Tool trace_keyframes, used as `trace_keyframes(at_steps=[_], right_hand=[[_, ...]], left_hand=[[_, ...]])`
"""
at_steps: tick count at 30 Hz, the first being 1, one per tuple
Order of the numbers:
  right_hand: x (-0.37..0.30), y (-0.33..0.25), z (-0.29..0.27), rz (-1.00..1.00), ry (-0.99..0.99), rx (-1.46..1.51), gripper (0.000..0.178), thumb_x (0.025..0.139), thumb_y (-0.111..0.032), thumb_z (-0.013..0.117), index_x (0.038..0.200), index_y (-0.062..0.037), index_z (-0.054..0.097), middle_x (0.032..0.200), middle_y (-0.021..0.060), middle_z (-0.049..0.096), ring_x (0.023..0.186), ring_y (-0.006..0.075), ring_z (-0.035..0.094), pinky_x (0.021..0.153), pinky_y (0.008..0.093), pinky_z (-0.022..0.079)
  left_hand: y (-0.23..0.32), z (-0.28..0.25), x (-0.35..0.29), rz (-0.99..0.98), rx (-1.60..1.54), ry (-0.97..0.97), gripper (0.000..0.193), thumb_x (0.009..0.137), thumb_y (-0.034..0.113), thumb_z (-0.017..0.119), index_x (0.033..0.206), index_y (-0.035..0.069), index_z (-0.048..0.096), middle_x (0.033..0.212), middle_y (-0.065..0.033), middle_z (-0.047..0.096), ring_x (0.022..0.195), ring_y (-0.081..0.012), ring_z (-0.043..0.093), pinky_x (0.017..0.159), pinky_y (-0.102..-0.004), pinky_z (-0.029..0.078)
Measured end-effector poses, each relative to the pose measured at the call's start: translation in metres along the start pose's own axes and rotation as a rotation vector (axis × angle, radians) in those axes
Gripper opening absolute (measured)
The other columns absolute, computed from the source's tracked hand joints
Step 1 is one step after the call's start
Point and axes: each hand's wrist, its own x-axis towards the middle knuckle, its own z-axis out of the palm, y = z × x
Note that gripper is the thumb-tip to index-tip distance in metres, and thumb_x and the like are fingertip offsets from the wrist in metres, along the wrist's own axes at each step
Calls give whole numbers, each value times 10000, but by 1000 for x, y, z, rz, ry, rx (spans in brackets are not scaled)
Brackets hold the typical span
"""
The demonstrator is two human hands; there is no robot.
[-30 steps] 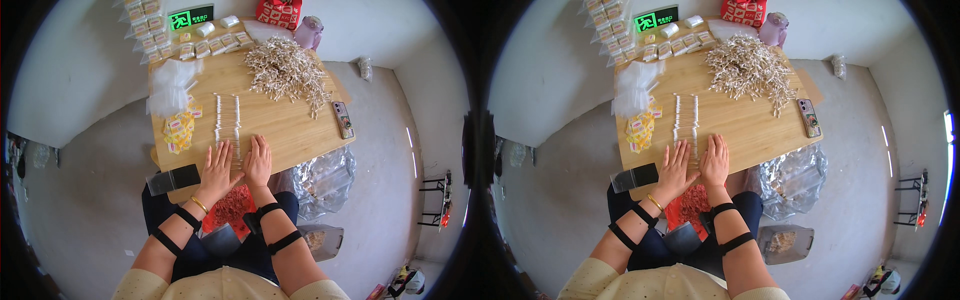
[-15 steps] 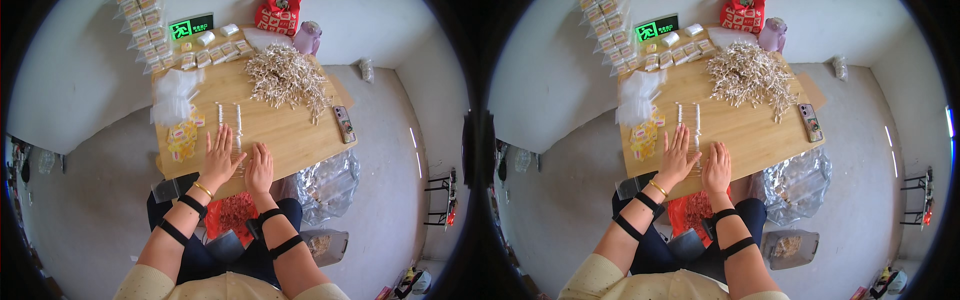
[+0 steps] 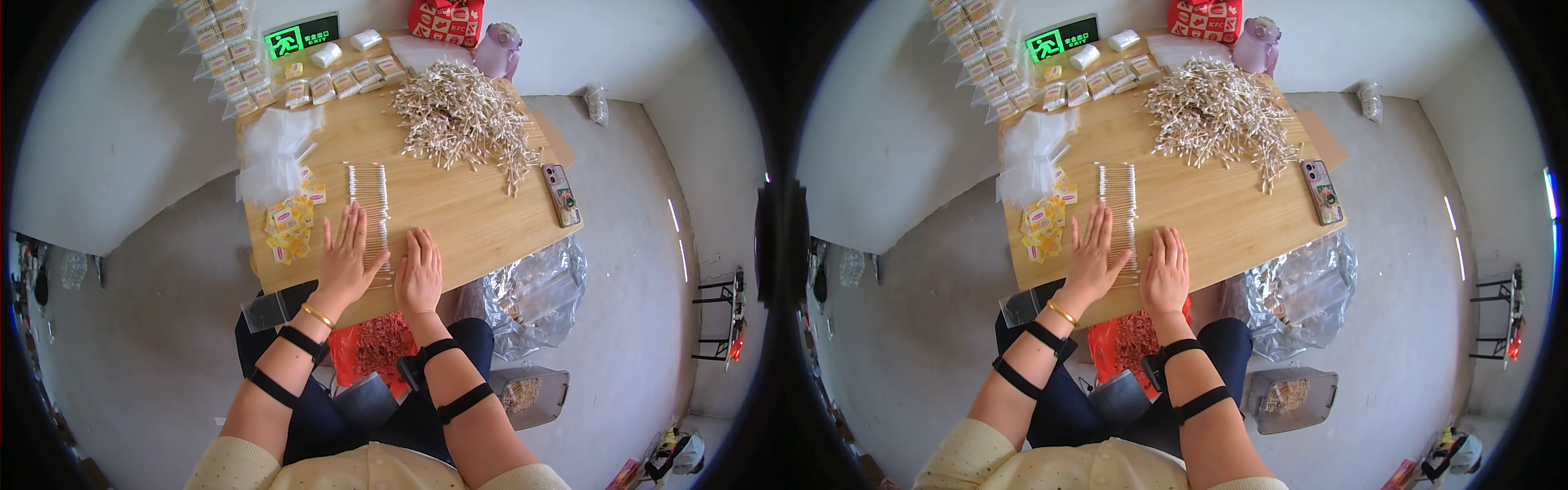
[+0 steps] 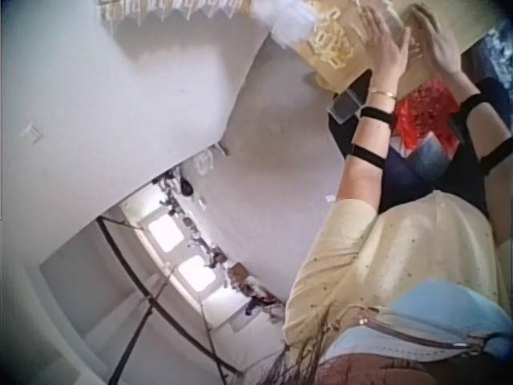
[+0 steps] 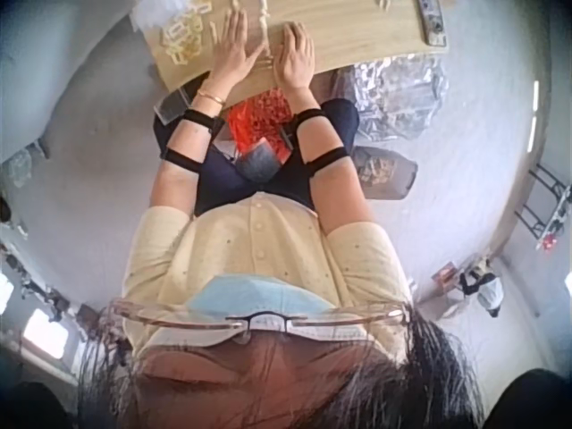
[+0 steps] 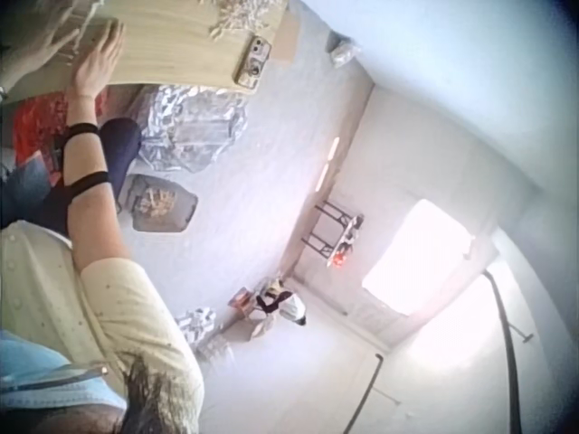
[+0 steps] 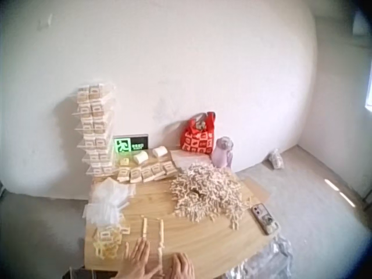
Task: The person gathers cotton swabs from a pile on a wooden table, aligns them into neat rows, and places them into small plastic wrappers. The person then folds the wrappers closed and stacks the finished packets on the table.
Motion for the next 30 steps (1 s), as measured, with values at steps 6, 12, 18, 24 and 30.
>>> trace_keyframes(at_steps=[6, 12, 18, 24, 30], right_hand=[[2, 4, 4, -17, 20, -23, 488, 961, -122, 519, 1433, 1, 521, 1479, 193, 513, 1448, 365, 430, 1215, 478, 344], [2, 11, 8, -33, 13, -56, 470, 961, -109, 496, 1414, 12, 534, 1475, 194, 517, 1453, 364, 424, 1211, 476, 341], [1, 2, 7, -50, -5, -57, 460, 961, -105, 491, 1403, 7, 548, 1476, 186, 520, 1444, 363, 433, 1201, 477, 347], [2, 5, 8, -26, 0, -67, 451, 959, -109, 499, 1392, -3, 561, 1466, 179, 525, 1437, 360, 441, 1196, 478, 351], [3, 3, 8, -40, 0, -46, 447, 951, -115, 528, 1381, 3, 562, 1455, 181, 530, 1435, 363, 444, 1189, 478, 358]], left_hand=[[-6, 2, -70, 12, -123, 94, 1037, 951, 486, 657, 1637, -38, 83, 1702, -268, 149, 1591, -409, 137, 1281, -581, 58], [-7, 8, -71, -5, -89, 128, 1068, 903, 501, 712, 1623, -49, 146, 1679, -259, 223, 1585, -373, 186, 1295, -541, 121], [-10, 9, -77, -5, -190, 191, 777, 907, 277, 718, 1539, 33, 336, 1638, -188, 336, 1552, -357, 279, 1291, -537, 186], [-10, 8, -72, -26, -273, 247, 585, 881, 144, 708, 1398, 68, 447, 1553, -158, 438, 1508, -360, 360, 1279, -544, 241], [-12, 8, -74, -29, -288, 267, 585, 875, 157, 721, 1385, 62, 449, 1527, -162, 451, 1481, -376, 392, 1273, -550, 255]])
